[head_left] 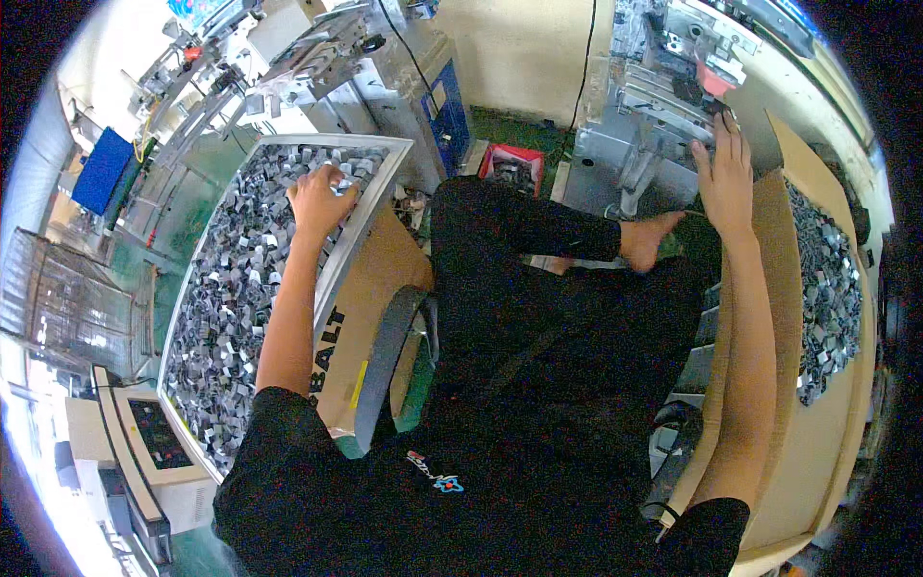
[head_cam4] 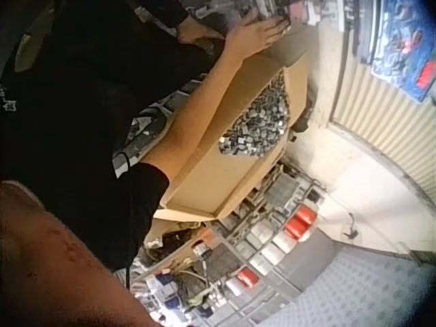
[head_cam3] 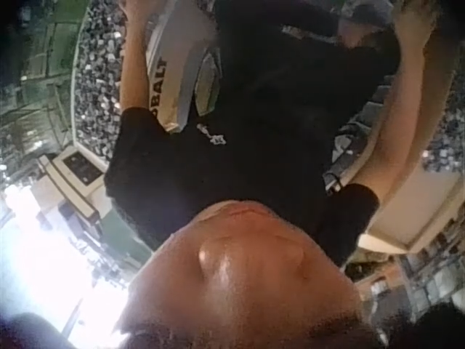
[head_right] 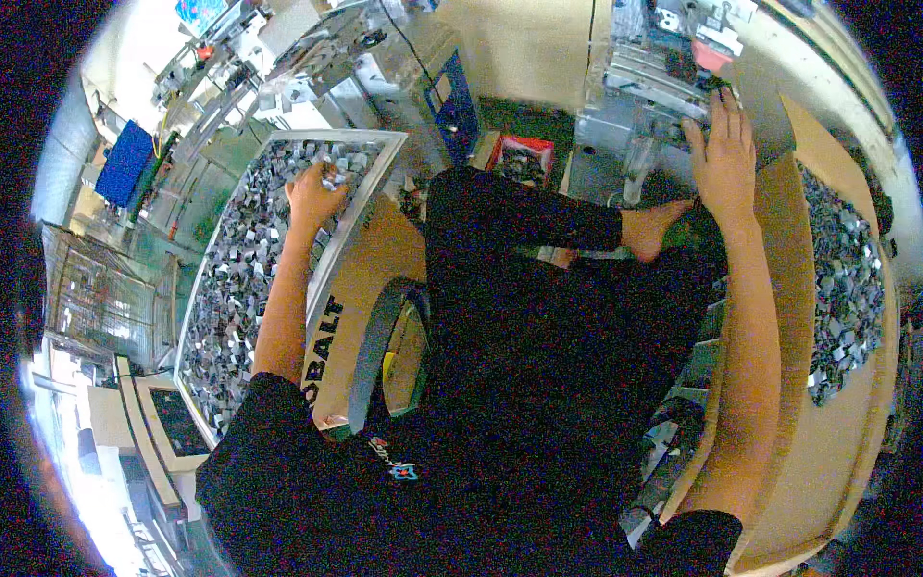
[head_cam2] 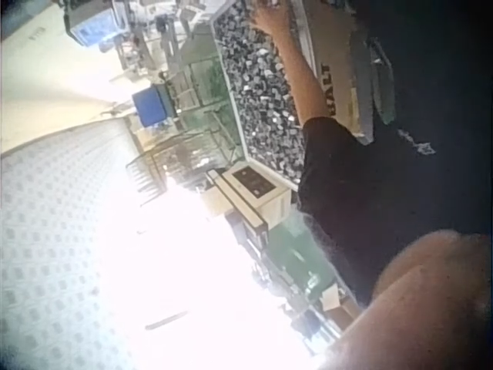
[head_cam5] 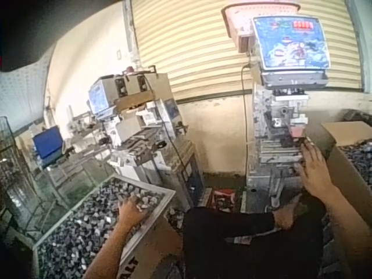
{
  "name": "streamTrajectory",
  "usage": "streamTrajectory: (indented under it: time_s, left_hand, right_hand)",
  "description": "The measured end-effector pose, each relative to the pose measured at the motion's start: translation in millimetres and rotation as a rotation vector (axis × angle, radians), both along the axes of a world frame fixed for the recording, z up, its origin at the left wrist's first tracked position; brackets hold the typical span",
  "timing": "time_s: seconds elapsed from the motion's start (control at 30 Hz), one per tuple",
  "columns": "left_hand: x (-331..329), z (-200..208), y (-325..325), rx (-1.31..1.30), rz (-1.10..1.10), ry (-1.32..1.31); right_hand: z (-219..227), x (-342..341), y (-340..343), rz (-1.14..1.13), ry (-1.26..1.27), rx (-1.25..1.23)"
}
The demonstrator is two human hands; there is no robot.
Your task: The recorder is manually loading small grey parts onto a pad printing machine fixture and moving them between containers.
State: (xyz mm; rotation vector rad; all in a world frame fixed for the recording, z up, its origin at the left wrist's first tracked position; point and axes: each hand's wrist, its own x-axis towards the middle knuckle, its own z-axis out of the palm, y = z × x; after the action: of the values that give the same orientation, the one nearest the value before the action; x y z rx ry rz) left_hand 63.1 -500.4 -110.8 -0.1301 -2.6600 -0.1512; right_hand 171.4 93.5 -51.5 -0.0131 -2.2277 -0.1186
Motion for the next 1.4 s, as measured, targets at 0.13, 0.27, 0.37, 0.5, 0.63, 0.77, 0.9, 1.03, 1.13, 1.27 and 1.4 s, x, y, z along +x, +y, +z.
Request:
streamTrajectory:
  time_s: [0.13,0.27,0.37,0.5,0.63,0.77,0.9,1.03,1.13,1.27,1.4]
  left_hand:
    - [0,-2,0,0.026,-0.003,0.012]
    - [-1,-4,-8,0.026,0.025,0.088]
    - [4,-2,-8,0.011,0.006,0.169]
    - [16,-1,-10,-0.097,-0.044,0.139]
    - [8,-16,-10,-0.123,-0.106,0.120]
    - [19,-12,-22,-0.159,-0.065,0.104]
    - [1,-31,-9,-0.120,-0.118,0.087]
    - [27,-21,-47,-0.152,0.000,0.109]
    - [-13,-31,13,-0.067,-0.169,0.130]
    - [18,-7,-6,-0.125,-0.084,0.157]
    - [22,7,22,-0.044,-0.128,0.213]
  right_hand:
    - [11,11,16,0.108,-0.087,-0.077]
    - [33,17,52,0.120,-0.312,-0.301]
    - [41,26,109,0.065,-0.202,-0.184]
    - [57,42,222,-0.155,-0.153,-0.202]
    - [61,93,350,-0.300,-0.069,-0.324]
    - [19,111,416,-0.086,0.111,-0.499]
    - [12,192,501,-0.420,-0.032,-0.119]
    - [-30,128,498,-0.651,-0.163,0.183]
    - [8,264,507,-0.554,-0.203,-0.071]
    - [-25,170,435,-0.648,-0.505,-0.252]
    - [-26,163,395,-0.816,-0.424,-0.291]
